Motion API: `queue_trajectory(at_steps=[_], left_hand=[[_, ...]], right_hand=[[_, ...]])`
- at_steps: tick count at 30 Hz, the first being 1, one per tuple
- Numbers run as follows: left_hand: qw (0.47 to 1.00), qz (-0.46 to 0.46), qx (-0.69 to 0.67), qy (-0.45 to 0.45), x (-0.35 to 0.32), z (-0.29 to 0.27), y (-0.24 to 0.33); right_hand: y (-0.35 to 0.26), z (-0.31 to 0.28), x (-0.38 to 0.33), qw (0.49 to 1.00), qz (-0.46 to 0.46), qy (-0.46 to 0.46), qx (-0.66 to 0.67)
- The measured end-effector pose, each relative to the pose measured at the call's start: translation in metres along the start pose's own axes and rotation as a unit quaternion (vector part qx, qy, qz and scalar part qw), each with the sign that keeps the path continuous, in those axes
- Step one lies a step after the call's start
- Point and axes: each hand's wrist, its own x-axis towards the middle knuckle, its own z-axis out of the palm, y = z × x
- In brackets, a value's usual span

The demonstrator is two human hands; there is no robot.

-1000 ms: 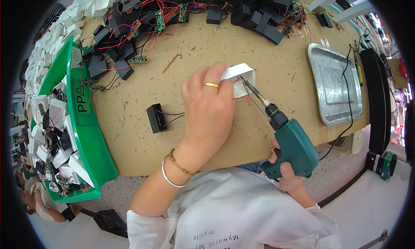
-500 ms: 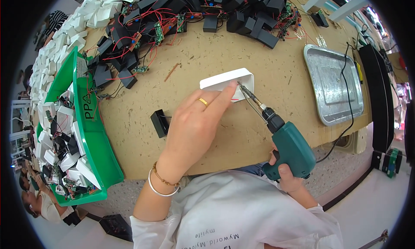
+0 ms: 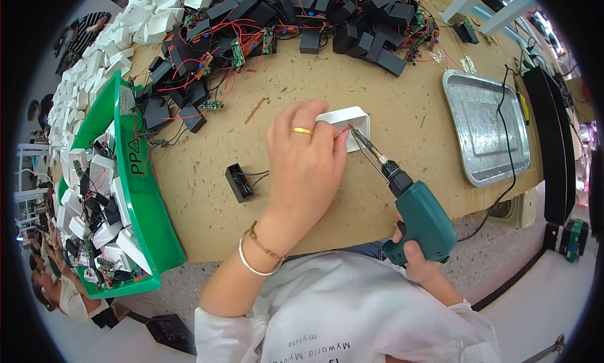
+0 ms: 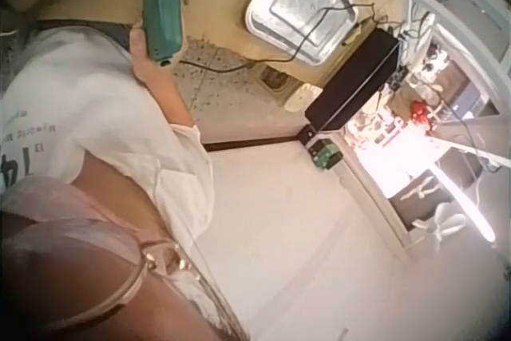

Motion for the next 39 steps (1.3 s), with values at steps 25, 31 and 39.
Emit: queue_trajectory(at_steps=[25, 31, 39], left_hand=[[0.999, 0.016, 0.035, -0.010, -0.007, 0.016, 0.001], [0.999, 0.017, 0.024, -0.015, -0.008, 0.014, 0.000], [0.999, 0.014, 0.026, -0.016, -0.008, 0.015, 0.000]], right_hand=[[0.000, 0.007, 0.002, 1.000, 0.002, 0.022, 0.007], [-0.001, 0.007, 0.004, 1.000, -0.010, 0.018, -0.007], [-0.002, 0.009, 0.004, 1.000, 0.005, 0.025, 0.014]])
